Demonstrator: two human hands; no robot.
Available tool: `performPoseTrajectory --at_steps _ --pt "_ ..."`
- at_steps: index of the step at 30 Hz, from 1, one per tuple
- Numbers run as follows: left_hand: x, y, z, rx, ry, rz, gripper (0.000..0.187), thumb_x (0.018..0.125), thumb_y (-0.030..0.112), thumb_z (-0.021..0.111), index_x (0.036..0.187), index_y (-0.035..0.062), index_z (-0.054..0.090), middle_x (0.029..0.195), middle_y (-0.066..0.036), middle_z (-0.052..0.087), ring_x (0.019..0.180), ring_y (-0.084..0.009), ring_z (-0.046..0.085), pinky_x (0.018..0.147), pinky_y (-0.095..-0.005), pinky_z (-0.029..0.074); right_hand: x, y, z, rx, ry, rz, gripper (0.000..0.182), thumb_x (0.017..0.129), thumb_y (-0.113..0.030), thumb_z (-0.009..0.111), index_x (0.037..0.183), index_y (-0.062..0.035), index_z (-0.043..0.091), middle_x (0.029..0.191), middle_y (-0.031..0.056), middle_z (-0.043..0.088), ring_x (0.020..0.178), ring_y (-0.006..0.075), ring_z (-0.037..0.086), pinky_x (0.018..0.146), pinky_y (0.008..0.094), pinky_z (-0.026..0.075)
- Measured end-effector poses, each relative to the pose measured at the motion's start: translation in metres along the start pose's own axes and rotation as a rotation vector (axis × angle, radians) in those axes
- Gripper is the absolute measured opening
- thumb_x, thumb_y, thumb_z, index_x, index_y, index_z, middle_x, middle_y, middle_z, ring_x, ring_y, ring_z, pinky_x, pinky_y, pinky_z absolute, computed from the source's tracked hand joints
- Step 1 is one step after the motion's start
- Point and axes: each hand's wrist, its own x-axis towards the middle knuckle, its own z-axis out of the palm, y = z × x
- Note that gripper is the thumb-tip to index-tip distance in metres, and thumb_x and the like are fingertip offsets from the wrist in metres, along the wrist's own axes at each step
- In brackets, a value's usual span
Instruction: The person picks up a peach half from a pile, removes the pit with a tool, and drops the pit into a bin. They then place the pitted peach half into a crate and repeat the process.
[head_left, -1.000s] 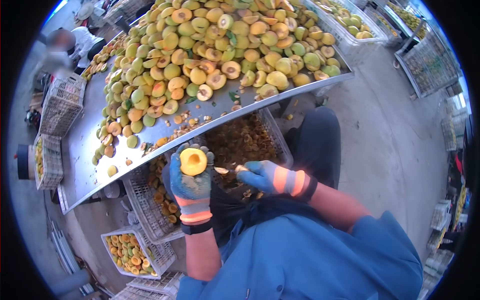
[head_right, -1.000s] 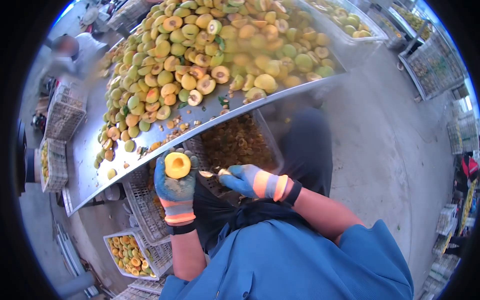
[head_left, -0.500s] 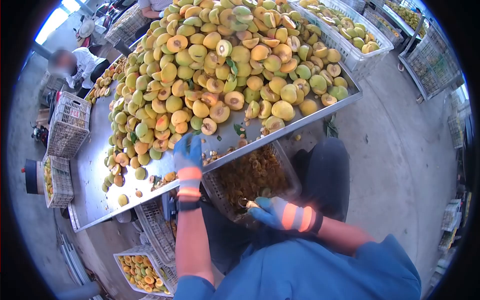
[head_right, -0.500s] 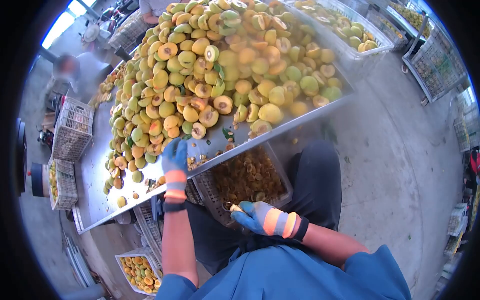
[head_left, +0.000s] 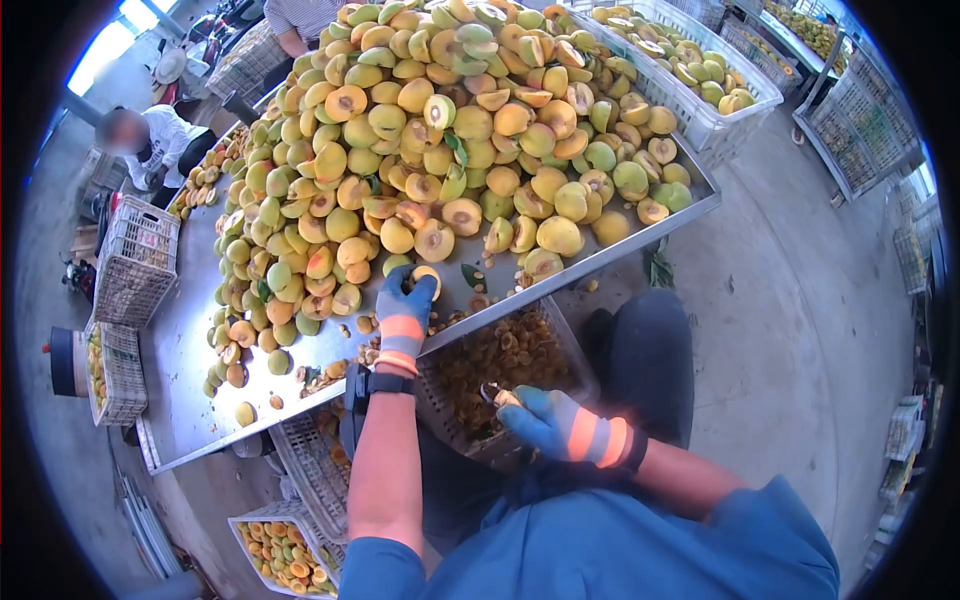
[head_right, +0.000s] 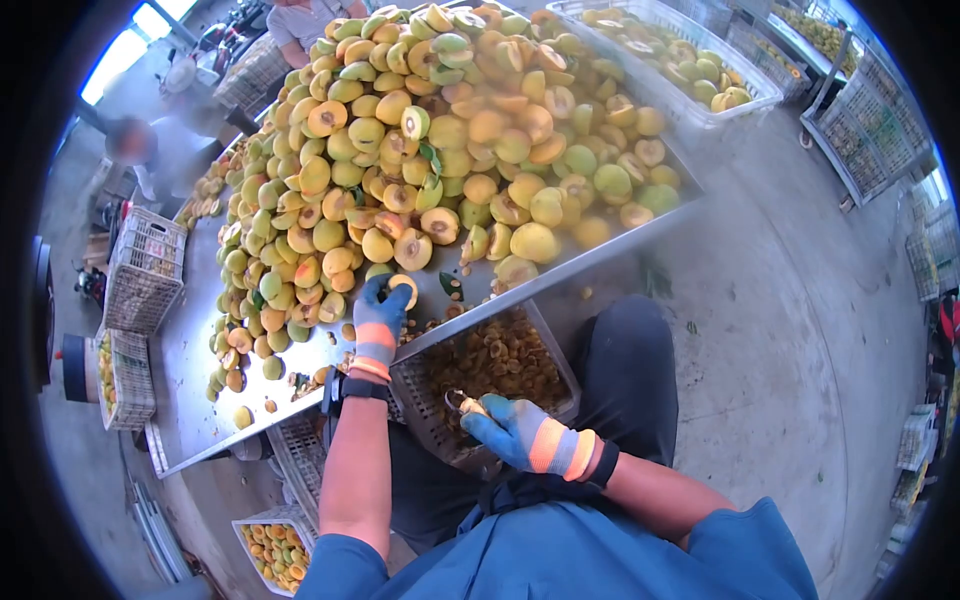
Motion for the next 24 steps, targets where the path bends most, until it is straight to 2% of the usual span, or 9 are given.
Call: performPoseTrajectory --at_steps 4,6,7,9,12,14,18,20,24 --pt "-0.054 0.032 -0.011 -0.949 -0.041 -0.149 0.031 0.094 0.014 0.066 0.123 0.0051 0.059 0.103 -0.008 0.064 0.086 -0.0199 0.065 0.075 -0.0356 0.059 0.006 -0.022 0.0 0.348 0.011 0.198 0.016 0.106 -0.018 0.06 0.102 -0.0029 0.062 0.081 0.0003 0.057 0.073 0.0095 0.049 0.065 0.0329 0.046" --pt "-0.079 0.018 -0.014 -1.217 -0.087 -0.154 0.033 0.098 0.018 0.063 0.126 0.0026 0.057 0.108 -0.01 0.064 0.091 -0.0211 0.065 0.079 -0.0364 0.06 0.011 -0.04 0.007 0.398 0.007 0.127 0.015 0.109 -0.024 0.053 0.102 -0.0107 0.057 0.069 -0.0086 0.045 0.057 0.0026 0.041 0.05 0.0233 0.034" --pt "-0.094 0.012 -0.01 -1.223 -0.077 -0.166 0.033 0.098 0.018 0.063 0.126 0.0026 0.057 0.108 -0.01 0.064 0.091 -0.0211 0.065 0.079 -0.0364 0.06 0.014 -0.043 0.008 0.349 -0.007 0.095 0.016 0.11 -0.024 0.053 0.102 -0.0103 0.056 0.068 -0.009 0.044 0.057 0.002 0.042 0.05 0.0231 0.034" --pt "-0.124 0.007 0.007 -0.309 0.261 0.406 0.034 0.096 0.015 0.067 0.126 0.0012 0.057 0.11 -0.01 0.065 0.094 -0.0202 0.066 0.082 -0.0362 0.06 0.017 -0.046 0.011 0.294 -0.028 0.07 0.016 0.11 -0.024 0.052 0.102 -0.01 0.056 0.068 -0.0094 0.044 0.057 0.0014 0.042 0.05 0.0229 0.034" --pt "-0.17 0.039 0.012 -0.197 0.378 0.416 0.038 0.092 0.009 0.073 0.126 0.0005 0.058 0.112 -0.009 0.066 0.098 -0.0183 0.067 0.086 -0.034 0.059 0.021 -0.036 0.016 0.067 -0.051 -0.134 0.012 0.108 -0.018 0.054 0.109 -0.0072 0.06 0.074 -0.0027 0.05 0.061 0.0074 0.05 0.053 0.0267 0.041" --pt "-0.189 0.052 0.01 -0.211 0.359 0.354 0.044 0.088 0.004 0.077 0.127 -0.0003 0.057 0.113 -0.008 0.066 0.098 -0.0163 0.066 0.087 -0.031 0.057 0.024 -0.02 0.021 -0.437 0.0 -0.571 0.02 0.102 -0.01 0.058 0.119 -0.001 0.062 0.087 0.0101 0.059 0.071 0.021 0.061 0.059 0.034 0.049" --pt "-0.204 0.037 0.013 -0.24 0.32 0.325 0.034 0.097 0.007 0.067 0.129 -0.0005 0.057 0.115 -0.008 0.066 0.101 -0.016 0.064 0.089 -0.0288 0.054 0.014 -0.014 0.033 -0.341 -0.081 -0.336 0.035 0.092 -0.004 0.061 0.125 0.0067 0.06 0.099 0.0215 0.06 0.08 0.0345 0.064 0.065 0.041 0.053" --pt "-0.207 0.038 0.014 -0.868 0.242 0.179 0.027 0.106 0.011 0.053 0.13 0.0001 0.057 0.117 -0.008 0.065 0.104 -0.016 0.063 0.091 -0.0294 0.054 0.009 -0.017 0.038 -0.393 0.002 -0.449 0.027 0.108 -0.022 0.052 0.105 0.0032 0.059 0.085 0.0249 0.065 0.079 0.0435 0.067 0.066 0.0459 0.051" --pt "-0.206 0.023 0.015 -0.397 0.278 0.348 0.033 0.111 0.021 0.043 0.132 0.0005 0.056 0.122 -0.01 0.064 0.106 -0.0183 0.064 0.094 -0.0318 0.054 0.003 -0.011 0.043 -0.323 -0.004 -0.365 0.028 0.108 -0.023 0.052 0.109 0.0034 0.061 0.088 0.0257 0.066 0.082 0.0442 0.067 0.07 0.0456 0.052"
